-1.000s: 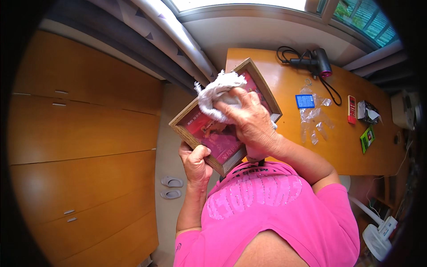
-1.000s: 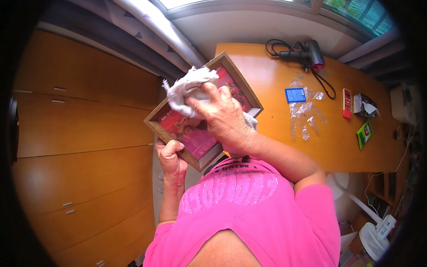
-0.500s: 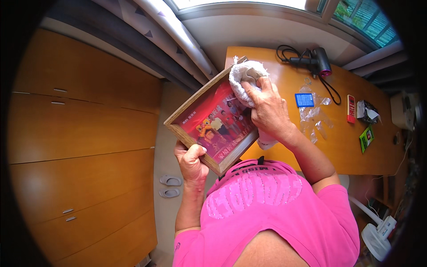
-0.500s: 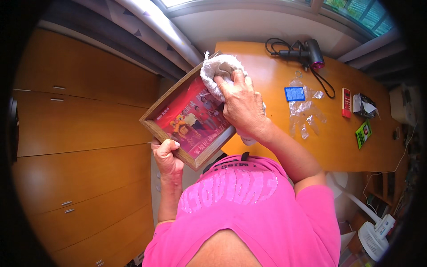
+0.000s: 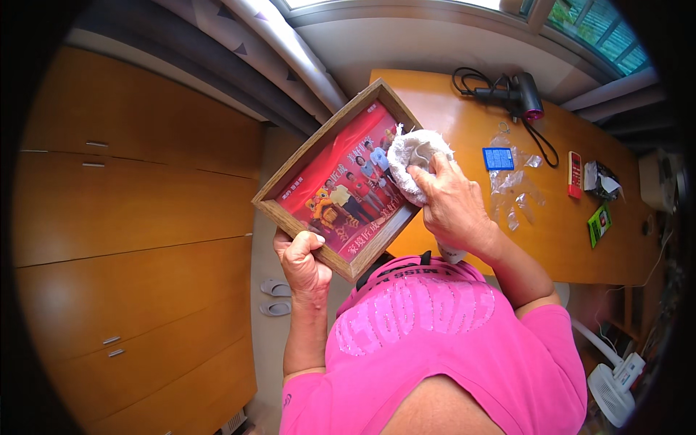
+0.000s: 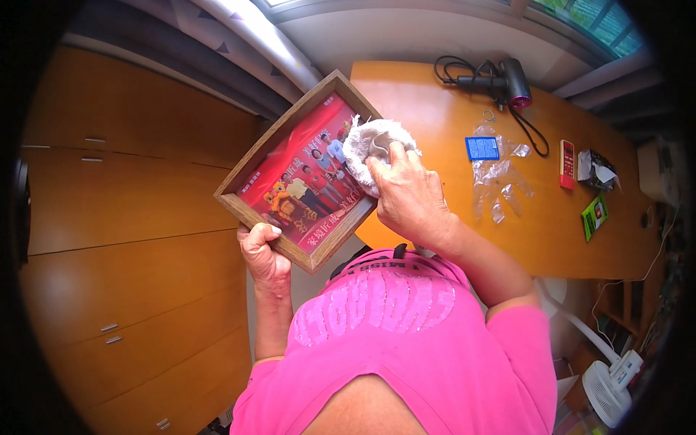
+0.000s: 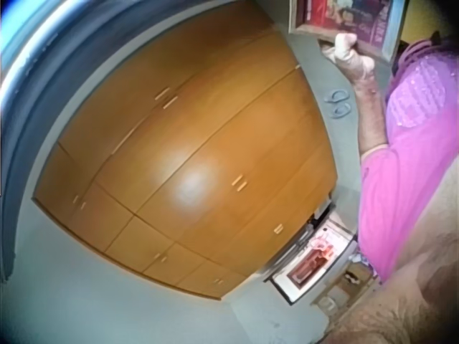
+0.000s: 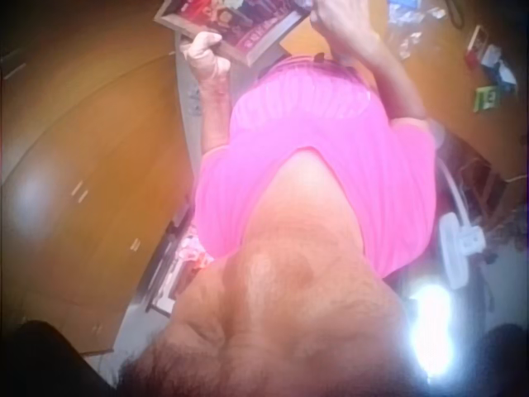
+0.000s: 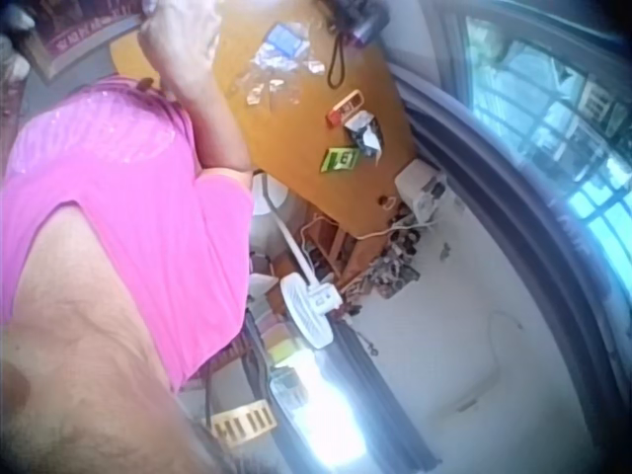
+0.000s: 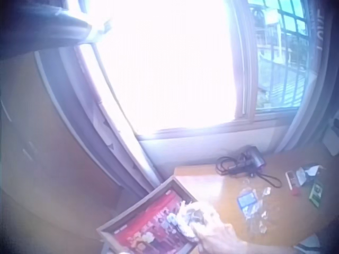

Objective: The person wipes a wooden desk with a cloth, then picks up a framed photo and wipes the glass and frame on both sides. They flip the frame to clean the back and continue wiping the front until the end of the clip.

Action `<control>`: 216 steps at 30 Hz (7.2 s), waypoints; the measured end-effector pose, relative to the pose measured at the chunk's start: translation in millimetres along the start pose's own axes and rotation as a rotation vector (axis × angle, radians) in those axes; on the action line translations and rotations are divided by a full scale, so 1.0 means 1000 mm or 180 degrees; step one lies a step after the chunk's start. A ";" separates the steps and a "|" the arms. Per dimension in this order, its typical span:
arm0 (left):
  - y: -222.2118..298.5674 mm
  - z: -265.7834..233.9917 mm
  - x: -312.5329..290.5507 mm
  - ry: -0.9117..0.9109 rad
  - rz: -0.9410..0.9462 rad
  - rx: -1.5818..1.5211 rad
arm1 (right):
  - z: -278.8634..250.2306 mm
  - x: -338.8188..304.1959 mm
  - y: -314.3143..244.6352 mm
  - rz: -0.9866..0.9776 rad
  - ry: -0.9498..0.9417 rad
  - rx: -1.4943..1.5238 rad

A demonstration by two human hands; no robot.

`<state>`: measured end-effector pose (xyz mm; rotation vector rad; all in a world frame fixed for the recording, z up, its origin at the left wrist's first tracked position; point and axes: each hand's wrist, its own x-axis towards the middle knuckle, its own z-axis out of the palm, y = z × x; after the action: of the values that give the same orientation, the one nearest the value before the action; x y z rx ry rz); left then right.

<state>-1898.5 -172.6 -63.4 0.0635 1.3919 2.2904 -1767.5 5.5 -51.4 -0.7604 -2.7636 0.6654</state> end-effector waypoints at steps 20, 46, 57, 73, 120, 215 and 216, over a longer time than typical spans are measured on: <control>0.003 0.001 0.004 -0.0305 0.0039 -0.0052 | -0.008 -0.011 -0.033 -0.0818 -0.0998 0.0439; 0.011 0.008 0.003 0.0123 0.0217 -0.0112 | -0.006 -0.010 -0.040 -0.1248 -0.1050 0.0627; 0.009 -0.002 0.004 0.0085 0.0299 -0.0137 | -0.008 -0.010 -0.037 -0.1209 -0.1153 0.0609; 0.019 -0.002 0.003 0.0184 0.0404 -0.0070 | -0.018 0.001 -0.011 -0.0613 -0.0624 0.0520; 0.008 -0.003 0.000 -0.0103 0.0065 0.0061 | -0.004 0.030 -0.043 -0.0658 0.0012 0.0526; 0.022 -0.004 -0.006 -0.1688 0.2252 0.2724 | -0.020 0.054 0.048 0.0219 0.0592 0.1417; 0.023 -0.004 -0.007 -0.1688 0.2235 0.2739 | -0.016 0.057 0.053 0.0332 0.0642 0.1250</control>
<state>-1901.6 -187.3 -44.8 1.4942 2.1105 1.6803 -1787.9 81.7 -58.1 -0.8316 -2.3224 1.0477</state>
